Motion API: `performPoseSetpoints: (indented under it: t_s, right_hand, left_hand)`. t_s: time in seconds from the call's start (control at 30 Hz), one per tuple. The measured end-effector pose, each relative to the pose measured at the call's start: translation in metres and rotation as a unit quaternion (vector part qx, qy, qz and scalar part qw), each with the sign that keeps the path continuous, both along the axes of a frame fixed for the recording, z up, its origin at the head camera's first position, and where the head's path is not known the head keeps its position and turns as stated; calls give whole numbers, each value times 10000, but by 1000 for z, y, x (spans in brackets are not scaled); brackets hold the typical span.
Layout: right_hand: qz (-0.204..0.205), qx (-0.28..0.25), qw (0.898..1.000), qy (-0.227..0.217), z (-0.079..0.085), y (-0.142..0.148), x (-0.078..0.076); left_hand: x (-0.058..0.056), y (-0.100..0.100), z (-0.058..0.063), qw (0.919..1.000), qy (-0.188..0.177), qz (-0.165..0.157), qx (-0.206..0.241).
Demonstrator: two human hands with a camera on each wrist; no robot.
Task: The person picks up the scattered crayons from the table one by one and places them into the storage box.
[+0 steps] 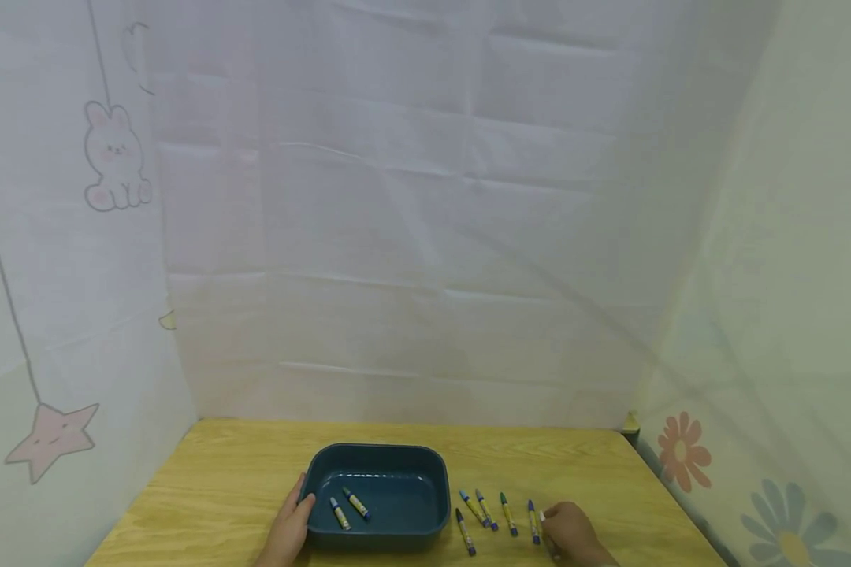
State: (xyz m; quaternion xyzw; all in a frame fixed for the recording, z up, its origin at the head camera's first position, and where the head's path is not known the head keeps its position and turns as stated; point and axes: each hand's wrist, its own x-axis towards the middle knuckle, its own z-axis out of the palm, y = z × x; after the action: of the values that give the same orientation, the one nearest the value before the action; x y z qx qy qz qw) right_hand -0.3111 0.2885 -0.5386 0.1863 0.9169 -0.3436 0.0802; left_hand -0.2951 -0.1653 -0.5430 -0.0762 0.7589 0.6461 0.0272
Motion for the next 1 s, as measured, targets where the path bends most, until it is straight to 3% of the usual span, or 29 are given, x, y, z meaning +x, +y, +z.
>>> performPoseSetpoints:
  t_s: [0.17, 0.3, 0.6, 1.0]
  right_hand:
    - [348, -381, 9979, 387, 6, 3, 0]
    - [631, -551, 9939, 717, 25, -3, -5]
    - [720, -1285, 9790, 1410, 64, -51, -18]
    - [1457, -2067, 9551, 1547, 72, -127, -38]
  left_hand:
    - [1, -1, 1, 10000, 21, 84, -42]
    - [2, -1, 2, 9999, 66, 73, -81]
    - [2, 1, 1, 10000, 45, 60, -44]
    - [1, 2, -2, 9995, 190, 36, 240]
